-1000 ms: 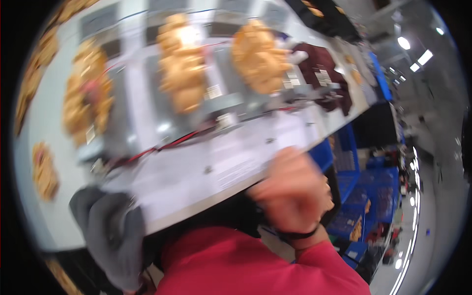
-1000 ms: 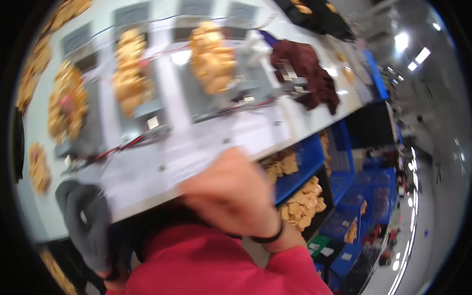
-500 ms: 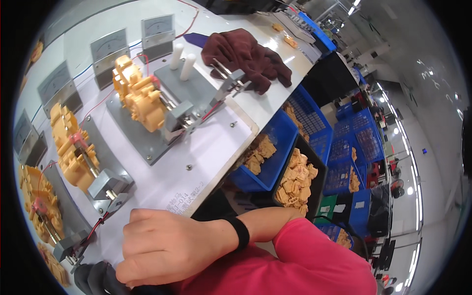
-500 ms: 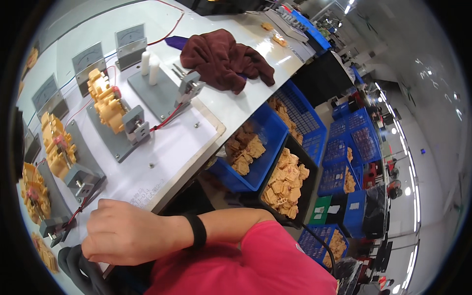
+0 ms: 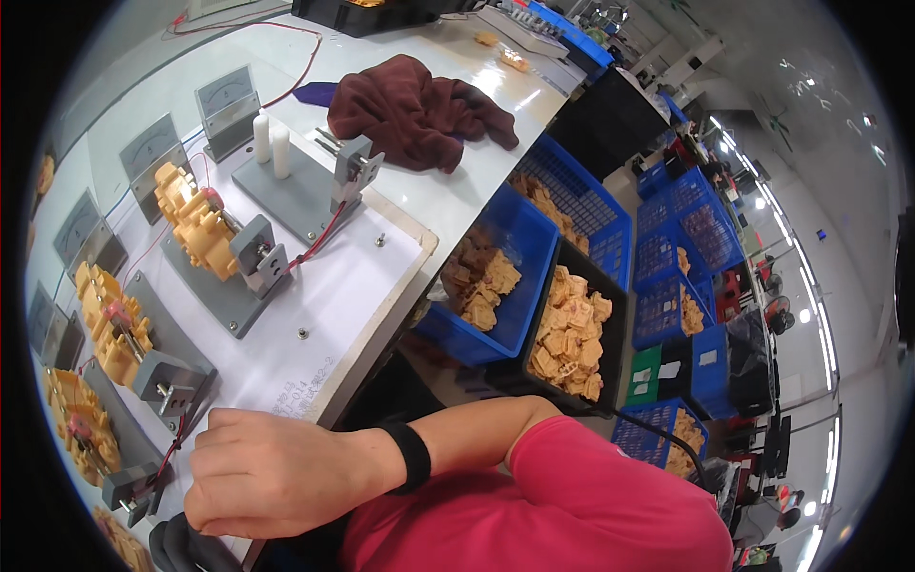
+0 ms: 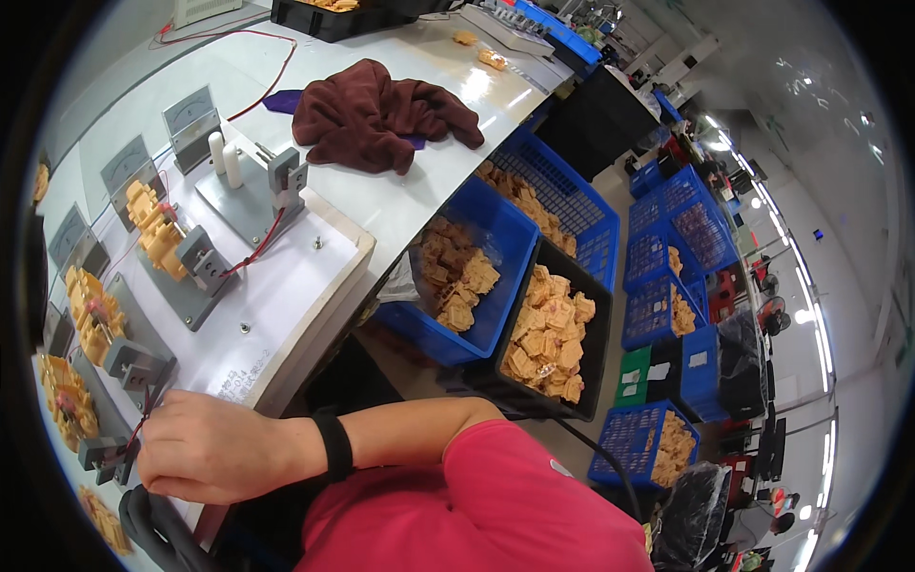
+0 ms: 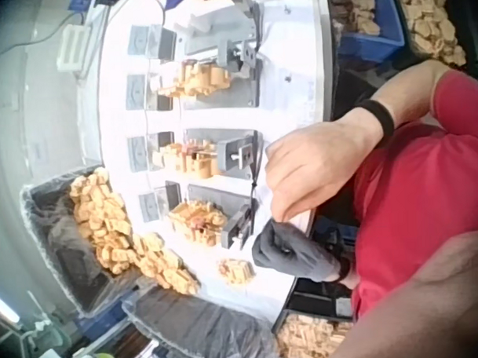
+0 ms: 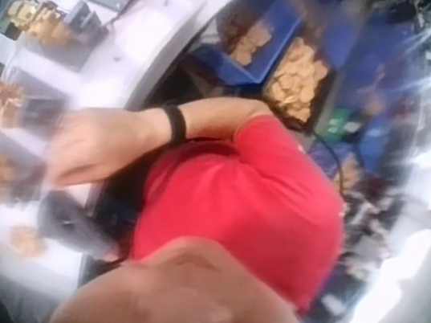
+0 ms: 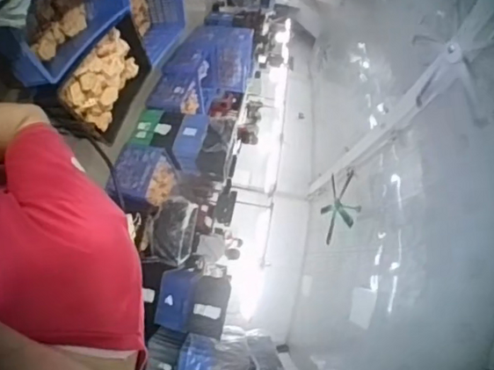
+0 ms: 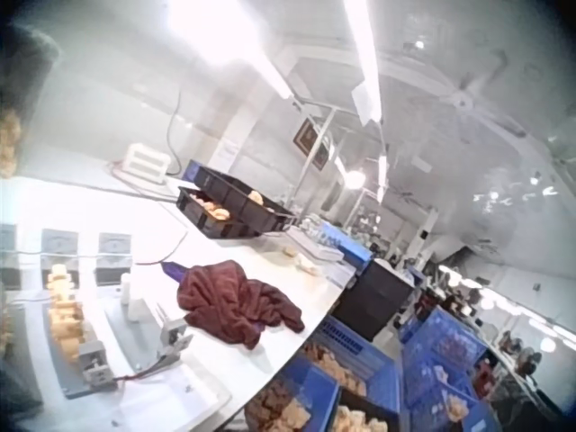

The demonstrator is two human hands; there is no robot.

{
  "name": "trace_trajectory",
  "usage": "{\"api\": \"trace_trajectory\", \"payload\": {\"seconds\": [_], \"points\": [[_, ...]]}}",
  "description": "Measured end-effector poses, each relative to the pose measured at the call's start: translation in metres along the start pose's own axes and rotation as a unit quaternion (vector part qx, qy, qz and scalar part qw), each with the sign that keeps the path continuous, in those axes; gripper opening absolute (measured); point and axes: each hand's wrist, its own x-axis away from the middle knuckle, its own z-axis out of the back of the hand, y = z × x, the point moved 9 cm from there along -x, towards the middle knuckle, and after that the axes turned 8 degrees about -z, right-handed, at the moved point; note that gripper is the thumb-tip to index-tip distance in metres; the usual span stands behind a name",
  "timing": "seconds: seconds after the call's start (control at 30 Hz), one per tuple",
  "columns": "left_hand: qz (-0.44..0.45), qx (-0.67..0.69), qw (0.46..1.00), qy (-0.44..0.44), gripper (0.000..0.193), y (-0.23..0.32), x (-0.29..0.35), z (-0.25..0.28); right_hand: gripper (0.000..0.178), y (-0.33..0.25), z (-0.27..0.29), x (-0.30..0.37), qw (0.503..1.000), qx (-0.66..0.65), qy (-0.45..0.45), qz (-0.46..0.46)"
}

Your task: The person places yellow plastic components onto a white testing board with metal clamps and wires. They secure the components in the clamps and adjust the setup, repeating the process for multiple units. The person wears a gray glove on their left hand while handling the parts.

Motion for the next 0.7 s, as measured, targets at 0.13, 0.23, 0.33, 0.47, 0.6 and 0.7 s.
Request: {"api": "trace_trajectory", "payload": {"seconds": [0.13, 0.23, 0.33, 0.47, 0.6, 0.7], "points": [[-0.003, 0.005, 1.000, 0.013, 0.020, 0.000, 0.002, 0.000, 0.012, 0.001, 0.001, -0.001, 1.000, 0.003, 0.003, 0.004], [0.178, 0.190, 0.965, 0.036, 0.019, -0.065, 0.037, -0.021, 0.011, -0.002, -0.002, -0.006, 1.000, 0.022, -0.011, 0.004], [0.126, 0.114, 0.985, 0.019, 0.018, -0.036, 0.027, -0.014, 0.016, -0.003, -0.005, -0.004, 0.998, 0.049, -0.030, 0.002], [0.049, 0.053, 0.997, 0.016, 0.018, 0.003, -0.003, -0.001, 0.022, -0.004, 0.002, -0.005, 0.993, 0.086, -0.069, -0.033], [0.038, 0.028, 0.997, 0.053, 0.016, 0.004, 0.005, 0.005, 0.022, -0.005, -0.007, -0.003, 0.992, 0.088, -0.088, -0.028], [0.040, 0.043, 0.996, 0.062, 0.015, 0.000, 0.005, 0.008, 0.023, -0.005, -0.010, -0.004, 0.991, 0.100, -0.082, -0.038]]}}
